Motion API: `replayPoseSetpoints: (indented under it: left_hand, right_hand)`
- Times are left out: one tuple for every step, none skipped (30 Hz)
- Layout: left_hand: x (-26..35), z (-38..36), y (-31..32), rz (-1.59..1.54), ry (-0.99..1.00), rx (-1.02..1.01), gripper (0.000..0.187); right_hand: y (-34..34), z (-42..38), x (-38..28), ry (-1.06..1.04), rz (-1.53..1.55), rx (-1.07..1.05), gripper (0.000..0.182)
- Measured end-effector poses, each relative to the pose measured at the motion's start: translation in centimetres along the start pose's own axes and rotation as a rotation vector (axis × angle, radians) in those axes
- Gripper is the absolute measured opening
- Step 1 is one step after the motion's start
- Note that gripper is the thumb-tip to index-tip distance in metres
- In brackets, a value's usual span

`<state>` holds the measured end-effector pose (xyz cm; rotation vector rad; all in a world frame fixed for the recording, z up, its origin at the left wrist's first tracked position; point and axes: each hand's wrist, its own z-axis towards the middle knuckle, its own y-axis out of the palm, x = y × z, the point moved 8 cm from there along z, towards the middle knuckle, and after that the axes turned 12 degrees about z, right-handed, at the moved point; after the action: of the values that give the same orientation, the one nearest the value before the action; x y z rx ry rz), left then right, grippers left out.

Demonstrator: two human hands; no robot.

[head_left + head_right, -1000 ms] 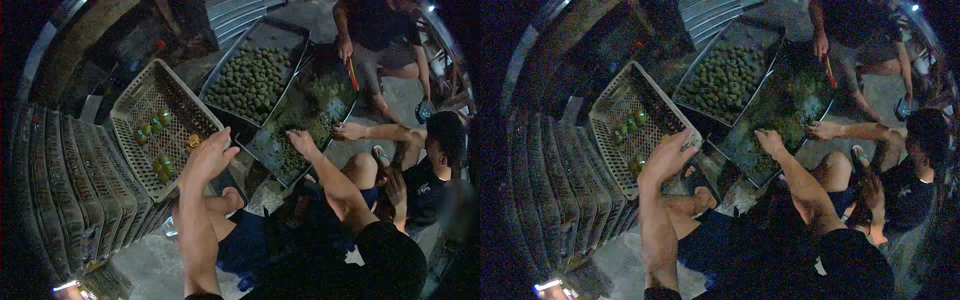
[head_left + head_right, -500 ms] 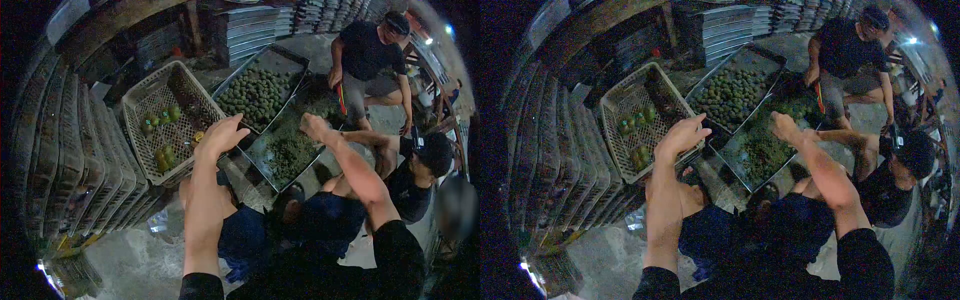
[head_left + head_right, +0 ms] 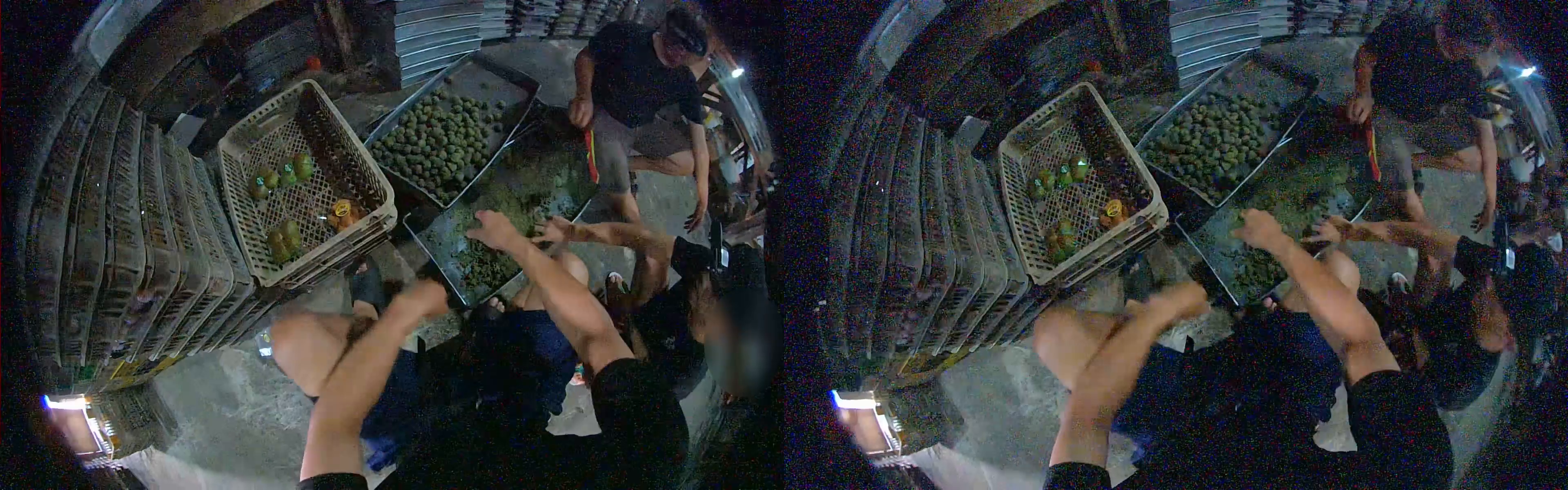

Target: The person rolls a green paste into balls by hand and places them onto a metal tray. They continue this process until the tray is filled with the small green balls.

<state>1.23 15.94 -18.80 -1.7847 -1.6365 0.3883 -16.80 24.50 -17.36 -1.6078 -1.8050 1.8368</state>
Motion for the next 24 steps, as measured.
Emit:
replayPoseSetpoints:
  left_hand:
    - [-0.1, 5.7, 7.0, 0.040, 0.084, 0.030, 0.027]
    - [3.3, 8.0, 11.4, 0.109, 0.192, -0.001, 0.027]
    - [6.7, 10.0, 15.5, 0.172, 0.302, -0.026, 0.029]
    - [8.7, 10.3, 17.8, 0.098, 0.316, -0.106, 0.029]
    - [10.2, 10.6, 19.5, -0.007, 0.307, -0.183, 0.028]
    - [11.7, 10.6, 21.2, -0.089, 0.304, -0.243, 0.028]
    - [12.5, 10.7, 22.0, -0.139, 0.300, -0.289, 0.028]
    - [12.8, 10.6, 22.8, -0.159, 0.305, -0.324, 0.028]
    - [13.3, 9.9, 23.7, -0.190, 0.310, -0.367, 0.028]
    - [13.1, 10.0, 24.2, -0.198, 0.305, -0.396, 0.028]
    - [13.2, 9.6, 24.8, -0.217, 0.311, -0.436, 0.028]
    - [12.8, 9.5, 25.0, -0.218, 0.310, -0.460, 0.028]
    - [12.4, 9.4, 25.0, -0.223, 0.313, -0.486, 0.027]
    - [11.8, 9.3, 24.9, -0.225, 0.316, -0.505, 0.027]
    - [11.2, 9.2, 24.9, -0.224, 0.322, -0.528, 0.027]
    - [10.6, 9.2, 24.6, -0.225, 0.323, -0.545, 0.027]
    - [10.0, 9.0, 24.5, -0.222, 0.329, -0.564, 0.027]
    - [9.4, 9.1, 24.3, -0.219, 0.333, -0.569, 0.027]
    - [8.7, 8.8, 23.9, -0.215, 0.334, -0.579, 0.027]
    - [8.1, 8.6, 23.6, -0.219, 0.338, -0.587, 0.027]
    - [7.5, 8.3, 23.5, -0.211, 0.341, -0.593, 0.027]
    - [7.2, 8.3, 23.1, -0.198, 0.342, -0.593, 0.027]
    - [6.6, 8.1, 23.3, -0.187, 0.346, -0.603, 0.026]
    - [6.5, 8.0, 23.4, -0.168, 0.357, -0.605, 0.026]
  right_hand:
    - [0.7, 0.5, 0.4, 0.052, 0.090, -0.007, 0.052]
    - [1.8, 0.5, 0.9, 0.057, 0.111, -0.017, 0.052]
    - [2.2, 0.6, 1.0, -0.011, 0.146, 0.060, 0.048]
    - [2.3, 0.7, 1.0, -0.073, 0.178, 0.143, 0.043]
    - [2.5, 0.5, 1.0, 0.108, 0.145, -0.017, 0.044]
    - [2.2, 0.3, 1.0, 0.121, 0.154, -0.017, 0.044]
    - [2.5, -0.1, 1.5, 0.191, 0.187, -0.021, 0.047]
    - [2.7, 0.0, 2.2, 0.261, 0.222, -0.019, 0.051]
    - [2.8, 0.1, 2.4, 0.267, 0.203, -0.052, 0.052]
    - [3.7, 0.5, 3.7, 0.291, 0.214, -0.060, 0.052]
    - [4.9, 1.1, 4.4, 0.259, 0.182, -0.102, 0.049]
    - [5.9, 1.8, 4.9, 0.224, 0.150, -0.142, 0.046]
    - [5.9, 2.1, 5.5, 0.242, 0.159, -0.146, 0.046]
    - [5.8, 2.1, 5.9, 0.242, 0.216, -0.144, 0.047]
    - [5.8, 2.0, 6.3, 0.245, 0.274, -0.144, 0.049]
    - [5.7, 1.9, 6.8, 0.264, 0.281, -0.145, 0.049]
    - [5.4, 1.9, 7.0, 0.230, 0.325, -0.111, 0.049]
    - [5.1, 1.8, 7.2, 0.191, 0.367, -0.076, 0.050]
    - [5.4, 1.5, 8.3, 0.202, 0.372, -0.079, 0.050]
    - [6.2, 0.9, 9.2, 0.184, 0.415, -0.105, 0.053]
    - [6.5, 0.7, 9.0, 0.163, 0.459, -0.127, 0.057]
    - [6.9, 0.3, 8.7, 0.170, 0.472, -0.124, 0.057]
    - [6.4, -0.2, 8.0, 0.268, 0.533, -0.137, 0.059]
    - [6.4, -0.8, 8.0, 0.370, 0.593, -0.145, 0.062]
